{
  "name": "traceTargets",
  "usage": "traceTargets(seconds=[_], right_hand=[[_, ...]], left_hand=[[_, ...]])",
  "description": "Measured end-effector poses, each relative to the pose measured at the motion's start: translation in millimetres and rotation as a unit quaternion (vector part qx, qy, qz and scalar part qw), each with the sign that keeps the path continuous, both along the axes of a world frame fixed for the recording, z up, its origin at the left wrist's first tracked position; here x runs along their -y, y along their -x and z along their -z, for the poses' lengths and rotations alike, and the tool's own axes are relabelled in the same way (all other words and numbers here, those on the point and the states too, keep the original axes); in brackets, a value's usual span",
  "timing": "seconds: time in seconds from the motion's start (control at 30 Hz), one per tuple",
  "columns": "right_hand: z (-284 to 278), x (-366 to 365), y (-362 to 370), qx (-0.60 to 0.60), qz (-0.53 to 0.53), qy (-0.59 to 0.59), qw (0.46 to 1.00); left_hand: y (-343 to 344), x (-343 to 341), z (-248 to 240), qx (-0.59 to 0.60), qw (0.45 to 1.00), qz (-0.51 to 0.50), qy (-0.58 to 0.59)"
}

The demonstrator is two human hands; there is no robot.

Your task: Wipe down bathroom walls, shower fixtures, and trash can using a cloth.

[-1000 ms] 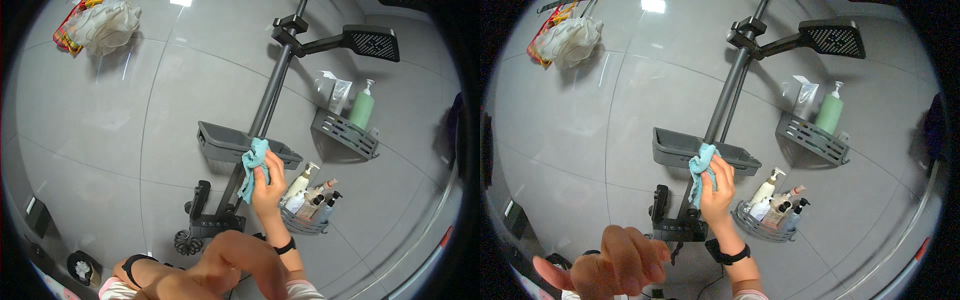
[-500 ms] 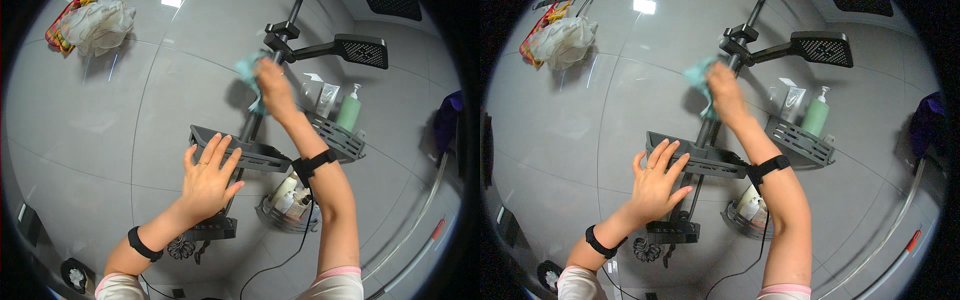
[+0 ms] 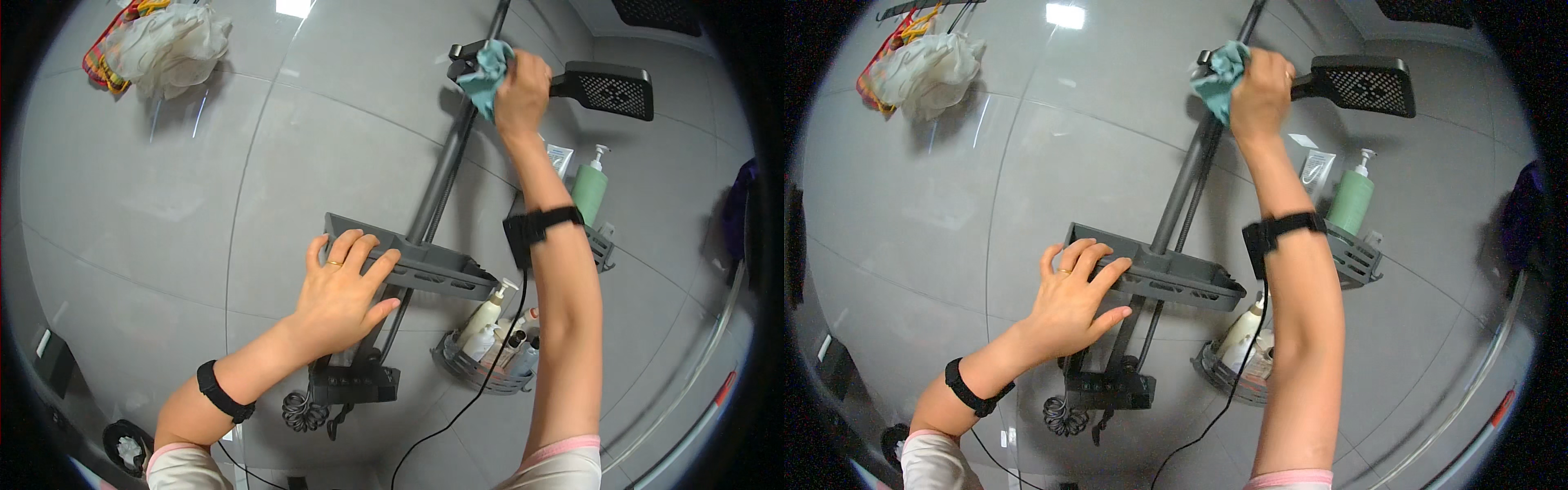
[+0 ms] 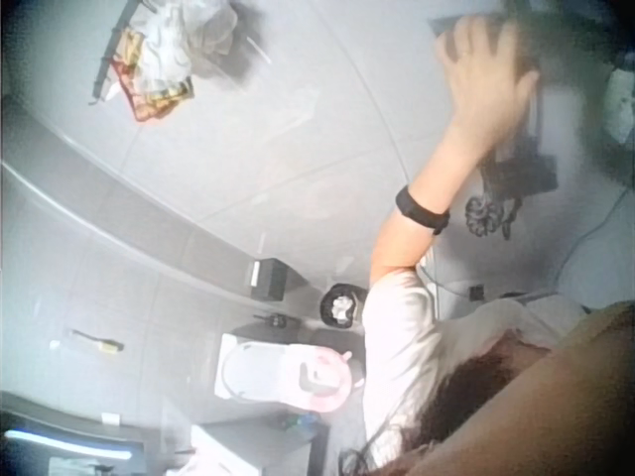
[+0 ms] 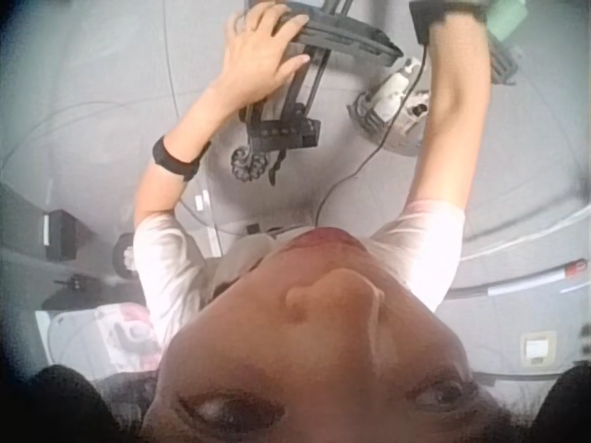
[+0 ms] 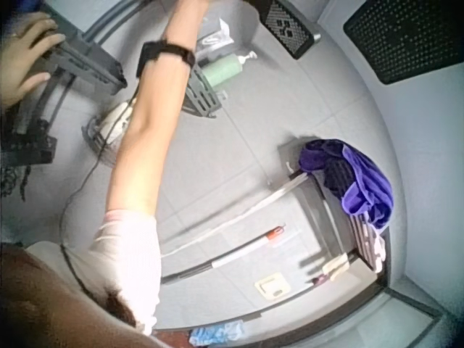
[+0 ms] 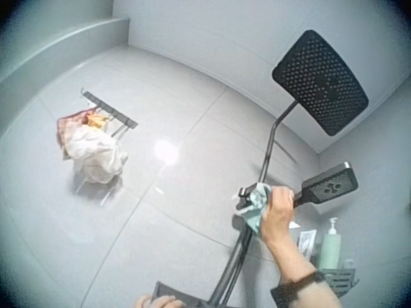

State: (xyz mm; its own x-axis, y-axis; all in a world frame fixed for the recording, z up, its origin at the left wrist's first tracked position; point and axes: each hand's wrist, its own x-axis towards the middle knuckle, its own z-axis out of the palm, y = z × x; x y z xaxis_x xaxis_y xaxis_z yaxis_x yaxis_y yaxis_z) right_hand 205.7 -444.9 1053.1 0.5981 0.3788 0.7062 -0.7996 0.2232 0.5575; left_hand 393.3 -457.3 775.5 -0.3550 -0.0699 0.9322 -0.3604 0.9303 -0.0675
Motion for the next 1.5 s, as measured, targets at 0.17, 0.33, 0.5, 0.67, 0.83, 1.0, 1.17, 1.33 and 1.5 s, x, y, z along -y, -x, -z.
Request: traceTargets(seconds=[0.17, 0.33, 0.5, 0.67, 0.83, 1.0, 1.17, 1.33, 1.5], right_hand=[[-17, 58, 16, 0.095, 0.021, -0.068, 0.993], [32, 32, 45, 0.047, -0.054, -0.171, 0.983], [47, -27, 97, 0.361, -0.235, -0.034, 0.902], [-27, -120, 186, 0.36, -0.739, -0.087, 0.562], [-63, -142, 101, 0.297, -0.621, -0.292, 0.664], [-104, -192, 97, 0.27, -0.415, -0.51, 0.703], [-80, -217, 14, 0.263, -0.08, -0.42, 0.865], [-58, -199, -25, 0.237, 0.004, -0.326, 0.915], [-52, -201, 42, 0.306, -0.111, -0.324, 0.889]], left_hand=[[-7, -1, -8, 0.051, 0.998, 0.006, -0.046], [-28, -8, -36, 0.08, 0.995, 0.029, -0.052], [-28, -5, -87, 0.077, 0.995, 0.048, -0.041], [15, -17, -179, 0.033, 0.992, 0.12, -0.031], [85, -13, -250, -0.046, 0.994, 0.095, 0.003], [136, -19, -272, -0.071, 0.987, 0.132, 0.049], [163, -19, -297, -0.123, 0.978, 0.17, -0.01], [170, -6, -311, -0.137, 0.968, 0.203, -0.061], [176, -7, -305, -0.15, 0.965, 0.217, 0.001]])
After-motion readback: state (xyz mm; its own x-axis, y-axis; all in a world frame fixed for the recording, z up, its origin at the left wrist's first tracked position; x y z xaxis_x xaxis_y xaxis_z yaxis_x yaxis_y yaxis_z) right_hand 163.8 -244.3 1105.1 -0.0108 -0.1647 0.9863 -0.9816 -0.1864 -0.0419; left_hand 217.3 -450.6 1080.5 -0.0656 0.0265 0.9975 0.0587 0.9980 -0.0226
